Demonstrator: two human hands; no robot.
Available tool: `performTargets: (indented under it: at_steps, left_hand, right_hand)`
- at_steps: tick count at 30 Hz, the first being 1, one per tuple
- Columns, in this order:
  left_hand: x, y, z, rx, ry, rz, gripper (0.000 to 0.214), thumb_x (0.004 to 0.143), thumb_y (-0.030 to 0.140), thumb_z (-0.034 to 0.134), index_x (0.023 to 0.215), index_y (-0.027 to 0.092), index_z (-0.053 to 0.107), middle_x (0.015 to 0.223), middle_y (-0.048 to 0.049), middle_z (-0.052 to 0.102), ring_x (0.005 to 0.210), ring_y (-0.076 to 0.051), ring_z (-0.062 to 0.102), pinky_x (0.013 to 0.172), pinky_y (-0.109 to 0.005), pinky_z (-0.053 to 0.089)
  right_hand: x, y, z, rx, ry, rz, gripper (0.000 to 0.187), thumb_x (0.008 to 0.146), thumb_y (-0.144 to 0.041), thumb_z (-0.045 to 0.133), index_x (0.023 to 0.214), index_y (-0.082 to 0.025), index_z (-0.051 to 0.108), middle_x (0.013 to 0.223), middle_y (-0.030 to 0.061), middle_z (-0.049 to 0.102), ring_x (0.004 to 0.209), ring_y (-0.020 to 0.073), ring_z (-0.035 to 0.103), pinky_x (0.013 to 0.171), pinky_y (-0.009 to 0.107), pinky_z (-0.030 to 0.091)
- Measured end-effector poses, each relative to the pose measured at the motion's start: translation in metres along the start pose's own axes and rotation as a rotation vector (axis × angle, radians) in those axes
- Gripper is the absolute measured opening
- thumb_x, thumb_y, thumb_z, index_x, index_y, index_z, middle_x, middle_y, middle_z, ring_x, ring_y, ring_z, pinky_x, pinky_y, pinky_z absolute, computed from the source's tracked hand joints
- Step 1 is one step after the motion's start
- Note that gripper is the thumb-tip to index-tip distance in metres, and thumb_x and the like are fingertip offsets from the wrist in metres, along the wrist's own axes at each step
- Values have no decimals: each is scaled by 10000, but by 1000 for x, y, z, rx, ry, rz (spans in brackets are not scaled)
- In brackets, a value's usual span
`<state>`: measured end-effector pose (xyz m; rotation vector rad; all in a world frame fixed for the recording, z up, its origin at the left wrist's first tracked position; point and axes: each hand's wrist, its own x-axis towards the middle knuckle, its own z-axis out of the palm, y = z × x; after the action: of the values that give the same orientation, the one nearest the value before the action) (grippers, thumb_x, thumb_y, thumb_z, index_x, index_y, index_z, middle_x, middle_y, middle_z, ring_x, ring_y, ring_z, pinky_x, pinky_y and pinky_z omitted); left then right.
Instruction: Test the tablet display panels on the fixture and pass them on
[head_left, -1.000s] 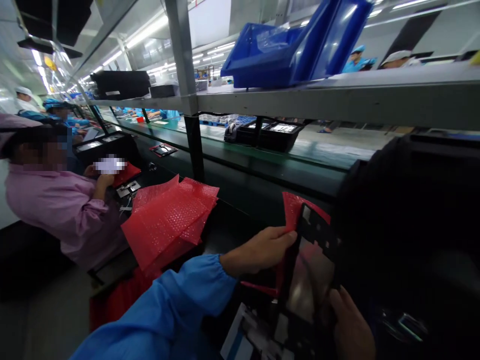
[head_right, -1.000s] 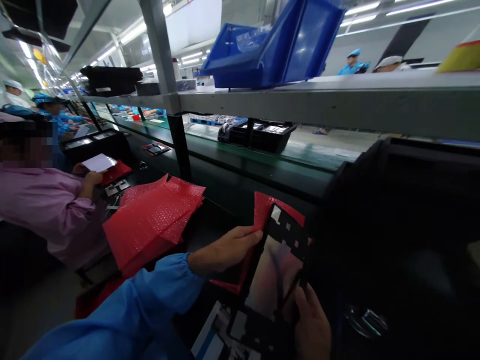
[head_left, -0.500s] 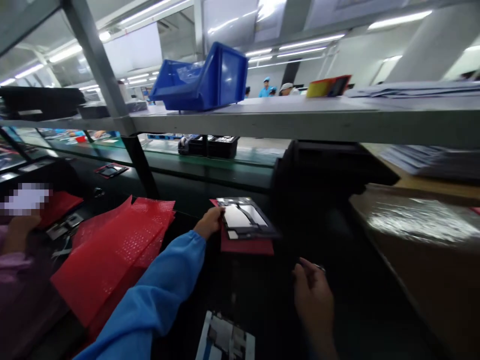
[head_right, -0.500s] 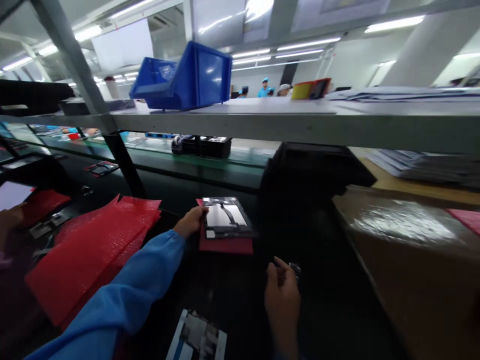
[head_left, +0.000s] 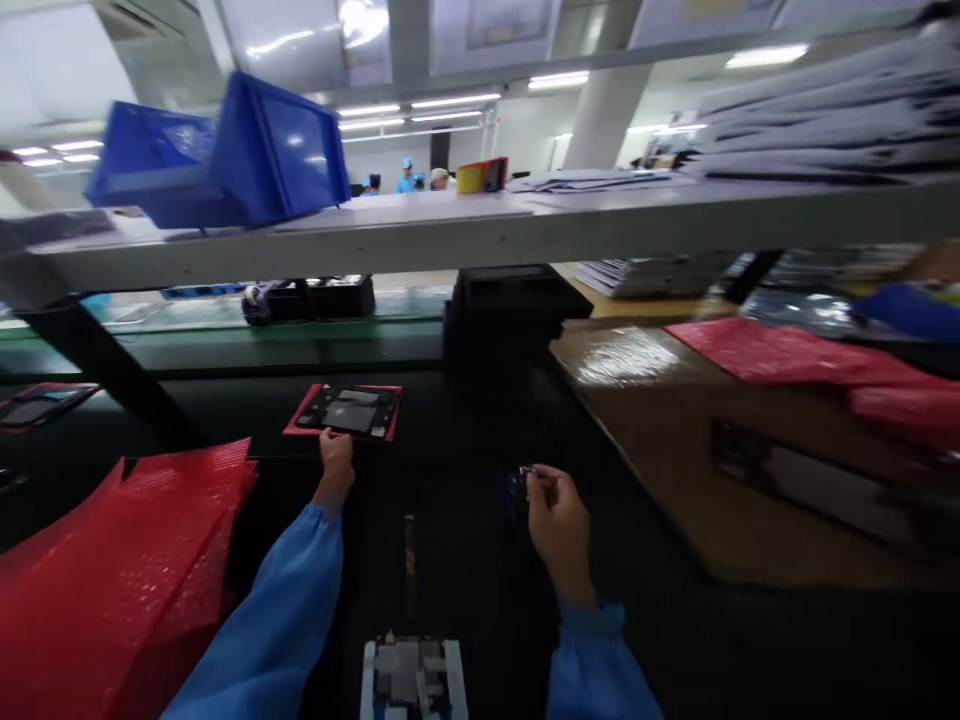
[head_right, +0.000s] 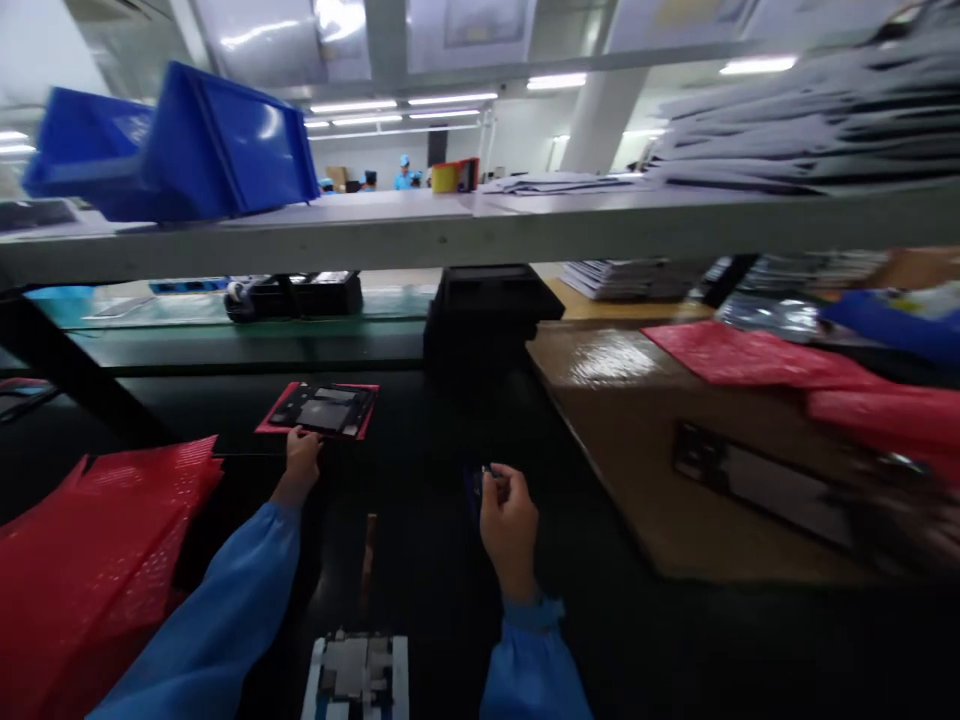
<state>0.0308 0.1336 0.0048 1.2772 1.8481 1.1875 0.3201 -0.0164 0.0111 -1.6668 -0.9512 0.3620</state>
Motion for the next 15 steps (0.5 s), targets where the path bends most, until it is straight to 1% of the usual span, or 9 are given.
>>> performTargets:
  at_steps: [1,3,6,9,11,13,15]
  left_hand:
    - [-9,-6,6,17,-21,6,195,938,160,579,1113,138,664,1055,-78,707,919,-185,691,841,-364,580]
    - [-29,-17,14,33,-86,34,216,874,69,539,973,151,712,956,-66,734,900,-181,701,882,-340,558]
    - [-46,-26,13,59,-173,110,235,790,64,548,794,199,740,896,-44,763,910,-204,705,921,-335,531]
    - [-47,-25,8,87,-186,133,252,773,96,527,767,218,748,855,-31,774,856,-219,707,864,-335,533]
    - [-44,-22,7,106,-178,133,253,767,115,522,759,224,750,818,-28,771,812,-223,704,823,-329,529]
    - [-43,-19,5,122,-174,134,253,754,122,522,750,225,752,799,-28,768,795,-224,702,803,-319,521]
    - [-42,-17,4,139,-173,131,257,748,127,517,755,216,759,769,-35,758,765,-224,697,772,-313,511]
  right_hand:
    - [7,3,-3,-35,33,-9,454,841,-601,479,973,-193,627,812,87,695,758,255,650,707,374,500]
    - [25,5,-7,-111,69,-11,425,872,-591,431,909,-203,598,829,105,698,789,261,649,730,376,498]
    - [57,1,-5,-247,74,-28,396,933,-546,370,870,-207,565,857,129,699,829,266,642,757,367,469]
    - [84,-8,8,-396,26,-56,371,992,-469,351,847,-205,567,847,135,696,836,260,642,769,352,420]
    - [95,-13,19,-488,-31,-70,363,996,-458,409,784,-209,566,768,123,684,821,261,646,777,352,391]
    - [98,-17,28,-564,-83,-85,354,972,-454,496,720,-211,549,687,109,664,803,264,649,790,355,371]
    - [94,-18,29,-614,-100,-113,334,955,-430,532,704,-211,535,666,101,657,792,260,647,808,357,358]
